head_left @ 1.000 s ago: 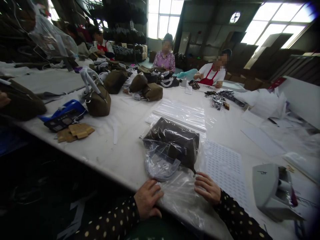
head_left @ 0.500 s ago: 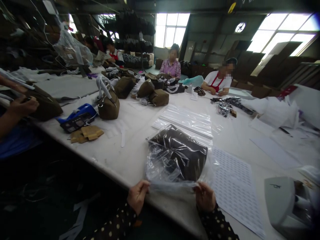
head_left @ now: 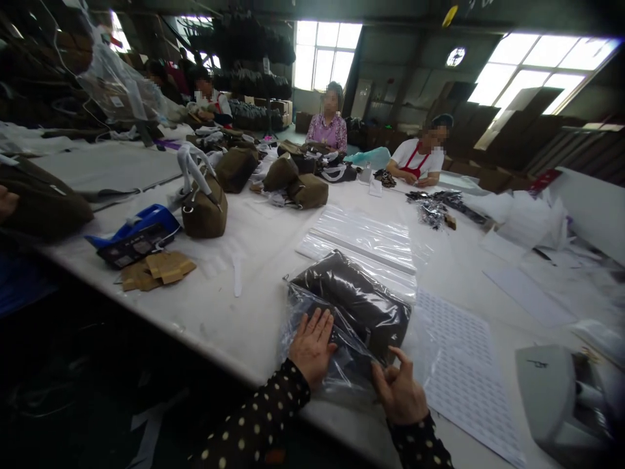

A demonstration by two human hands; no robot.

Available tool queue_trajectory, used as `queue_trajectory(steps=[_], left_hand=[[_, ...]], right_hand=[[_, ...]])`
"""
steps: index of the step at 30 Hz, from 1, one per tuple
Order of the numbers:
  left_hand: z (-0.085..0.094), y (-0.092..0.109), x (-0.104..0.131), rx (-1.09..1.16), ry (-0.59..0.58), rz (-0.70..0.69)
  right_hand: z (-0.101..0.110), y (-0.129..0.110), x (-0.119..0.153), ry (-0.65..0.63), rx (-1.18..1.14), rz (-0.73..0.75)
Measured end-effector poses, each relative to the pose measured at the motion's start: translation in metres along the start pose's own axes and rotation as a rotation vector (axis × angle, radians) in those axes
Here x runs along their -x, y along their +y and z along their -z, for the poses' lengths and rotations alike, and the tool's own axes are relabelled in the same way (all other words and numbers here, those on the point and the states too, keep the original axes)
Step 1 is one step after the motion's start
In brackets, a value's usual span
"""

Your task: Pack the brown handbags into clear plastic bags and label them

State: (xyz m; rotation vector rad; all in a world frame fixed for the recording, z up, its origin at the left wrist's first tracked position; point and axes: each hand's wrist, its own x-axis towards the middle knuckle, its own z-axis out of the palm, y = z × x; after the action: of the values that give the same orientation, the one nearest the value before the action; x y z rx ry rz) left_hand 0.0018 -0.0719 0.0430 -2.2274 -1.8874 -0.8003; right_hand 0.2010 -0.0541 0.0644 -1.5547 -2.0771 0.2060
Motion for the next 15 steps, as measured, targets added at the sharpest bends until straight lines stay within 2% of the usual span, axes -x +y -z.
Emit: queue_trajectory(steps=[2,4,5,6,7,9,11,13,15], left_hand=[[-0.012,-0.007,-0.004,-0.03,-0.026,0.015],[-0.016,-0.011,-0.003,-0.039,-0.029,0.028],[-0.016,-0.011,-0.001,-0.037,-0.03,0.039],[-0.015,-0.011,0.0,-0.032,-0.033,0.048],[-0.014,-0.011,0.0,-0.026,-0.037,0.058],[-0.013,-0.01,0.001,-0.011,-0.045,0.069],[-0.014,-0.009,0.001,0.009,-0.049,0.081],[-0.016,-0.009,0.002,0.036,-0.052,0.093],[-0.018,-0.009,0.003,0.069,-0.055,0.111]], right_hand=[[0.012,0.002,-0.006,0.035,-0.06,0.044],[0.027,0.001,-0.02,0.124,-0.134,0.169],[0.035,-0.001,-0.03,0.134,-0.186,0.233],[0.042,-0.006,-0.041,0.088,-0.253,0.27],[0.048,-0.013,-0.055,-0.022,-0.327,0.276],[0.054,-0.031,-0.083,-0.353,-0.444,0.267],[0.05,-0.053,-0.111,-0.673,-0.436,0.319],[0.037,-0.076,-0.134,-0.885,-0.274,0.452],[0.019,-0.094,-0.151,-0.987,0.057,0.541]])
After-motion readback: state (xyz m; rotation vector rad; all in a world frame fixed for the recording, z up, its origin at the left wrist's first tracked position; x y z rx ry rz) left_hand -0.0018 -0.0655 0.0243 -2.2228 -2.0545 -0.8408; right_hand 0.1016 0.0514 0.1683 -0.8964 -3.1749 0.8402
